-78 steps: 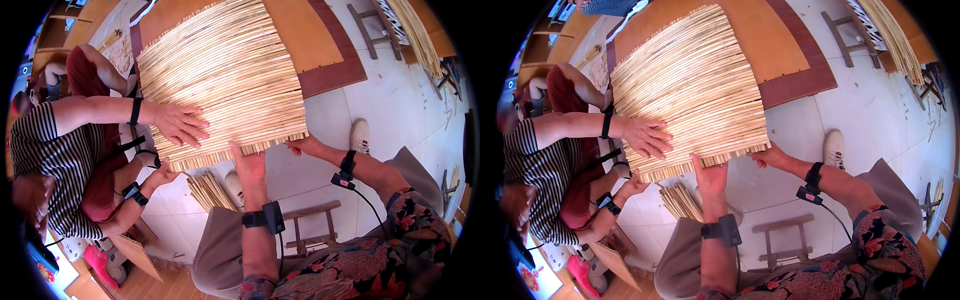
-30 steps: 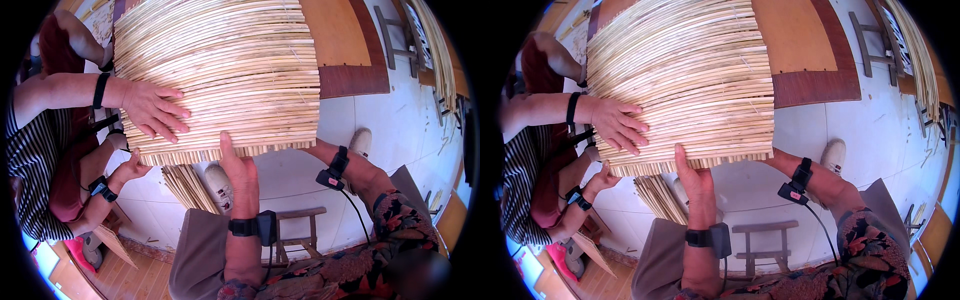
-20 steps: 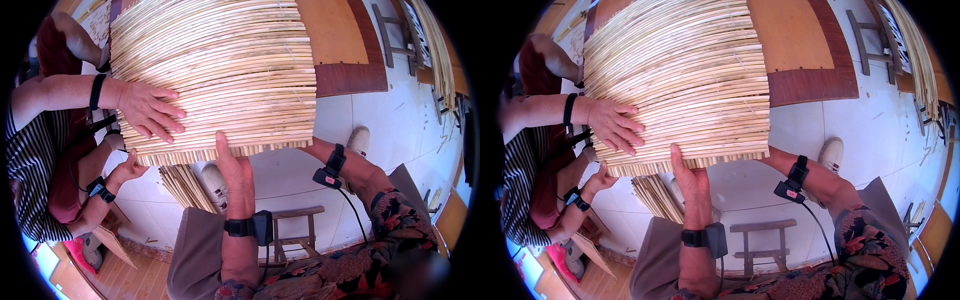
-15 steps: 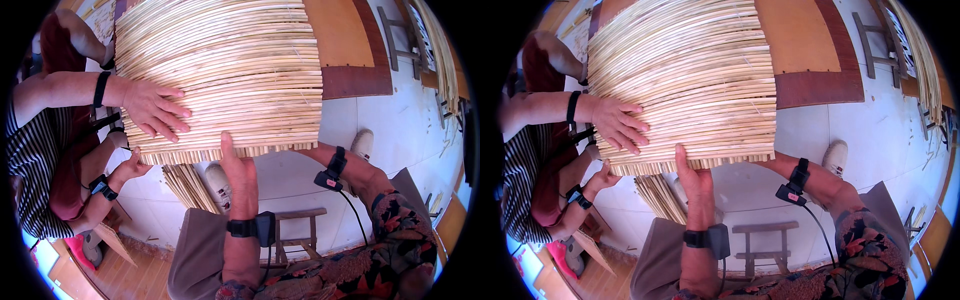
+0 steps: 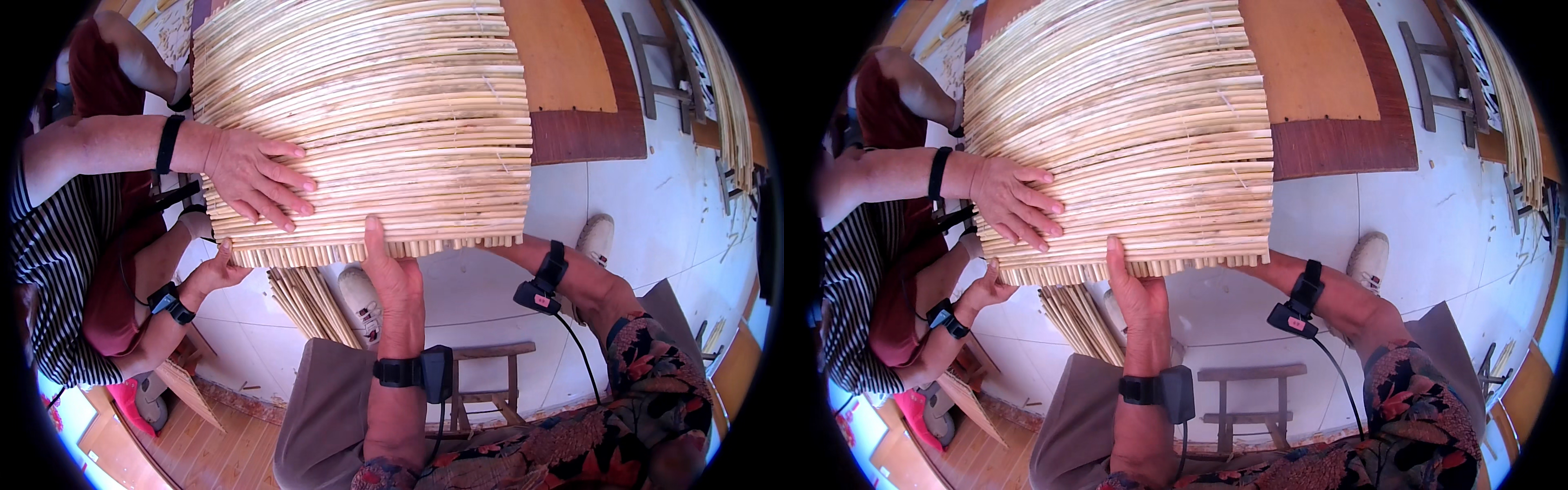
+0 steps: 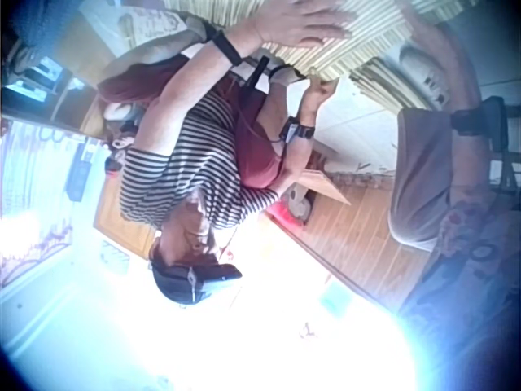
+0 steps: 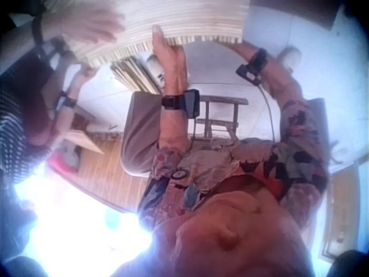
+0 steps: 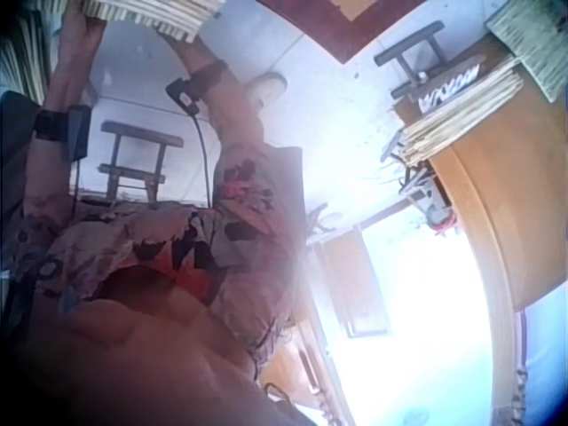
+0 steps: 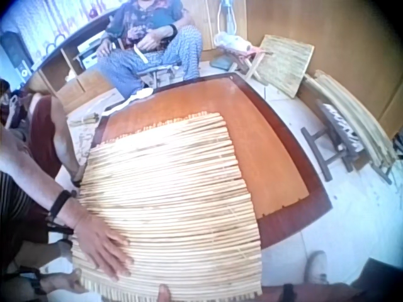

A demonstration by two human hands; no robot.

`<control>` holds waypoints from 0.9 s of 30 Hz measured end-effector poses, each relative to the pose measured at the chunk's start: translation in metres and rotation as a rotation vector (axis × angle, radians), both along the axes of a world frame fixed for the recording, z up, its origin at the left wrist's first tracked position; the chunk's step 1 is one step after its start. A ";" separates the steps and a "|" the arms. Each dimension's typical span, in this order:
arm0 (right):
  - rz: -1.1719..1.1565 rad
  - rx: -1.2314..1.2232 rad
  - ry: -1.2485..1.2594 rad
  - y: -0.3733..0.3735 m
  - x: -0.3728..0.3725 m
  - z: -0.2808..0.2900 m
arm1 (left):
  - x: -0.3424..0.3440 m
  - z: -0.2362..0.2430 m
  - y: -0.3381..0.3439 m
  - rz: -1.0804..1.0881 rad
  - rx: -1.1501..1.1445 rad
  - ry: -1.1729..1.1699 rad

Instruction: The person weaves a straw mat by hand, tying a string around the edges of the straw pieces while another person assists by holding the mat flat on the floor.

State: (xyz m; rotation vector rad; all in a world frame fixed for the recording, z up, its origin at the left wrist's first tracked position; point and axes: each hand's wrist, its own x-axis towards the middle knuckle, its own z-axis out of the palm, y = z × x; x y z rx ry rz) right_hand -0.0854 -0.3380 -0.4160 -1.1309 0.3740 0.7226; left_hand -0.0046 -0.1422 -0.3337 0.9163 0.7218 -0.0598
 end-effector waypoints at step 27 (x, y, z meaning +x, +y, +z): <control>-0.087 0.154 0.080 0.009 0.000 0.008 | -0.002 0.004 -0.002 -0.052 0.000 0.010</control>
